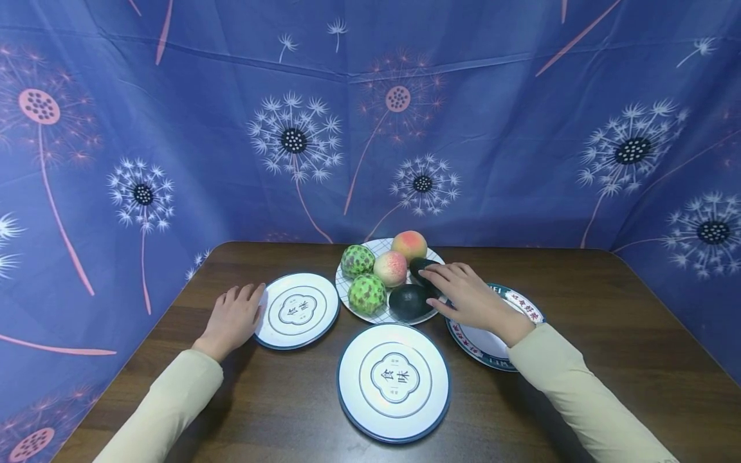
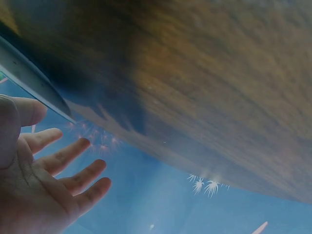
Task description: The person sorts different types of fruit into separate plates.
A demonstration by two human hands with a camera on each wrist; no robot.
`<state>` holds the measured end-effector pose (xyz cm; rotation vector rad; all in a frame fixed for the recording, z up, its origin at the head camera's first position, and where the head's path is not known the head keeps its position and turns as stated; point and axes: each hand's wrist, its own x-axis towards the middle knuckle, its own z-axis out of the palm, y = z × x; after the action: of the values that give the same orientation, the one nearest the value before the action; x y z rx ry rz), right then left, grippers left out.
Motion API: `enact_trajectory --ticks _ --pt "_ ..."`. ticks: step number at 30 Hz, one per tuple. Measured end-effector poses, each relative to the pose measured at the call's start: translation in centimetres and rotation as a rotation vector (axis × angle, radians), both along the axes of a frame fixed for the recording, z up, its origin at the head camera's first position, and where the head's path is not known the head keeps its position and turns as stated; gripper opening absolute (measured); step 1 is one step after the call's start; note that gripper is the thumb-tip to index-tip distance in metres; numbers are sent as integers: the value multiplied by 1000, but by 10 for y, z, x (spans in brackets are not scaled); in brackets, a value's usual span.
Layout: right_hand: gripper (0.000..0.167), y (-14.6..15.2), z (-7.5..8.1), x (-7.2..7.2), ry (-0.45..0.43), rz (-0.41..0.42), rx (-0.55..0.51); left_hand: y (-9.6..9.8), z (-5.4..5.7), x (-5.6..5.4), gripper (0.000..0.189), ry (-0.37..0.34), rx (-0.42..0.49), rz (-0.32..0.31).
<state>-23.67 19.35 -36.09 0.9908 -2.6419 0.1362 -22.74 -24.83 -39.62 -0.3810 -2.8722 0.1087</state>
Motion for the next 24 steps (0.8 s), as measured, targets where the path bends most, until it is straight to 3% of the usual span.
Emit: enact_trajectory --ticks 9,24 --pt "51 -17 -7 -6 22 76 25 0 -4 -3 47 -70 -30 13" --pt "60 -26 -13 -8 -84 89 50 -2 -9 -5 47 -100 -26 7"
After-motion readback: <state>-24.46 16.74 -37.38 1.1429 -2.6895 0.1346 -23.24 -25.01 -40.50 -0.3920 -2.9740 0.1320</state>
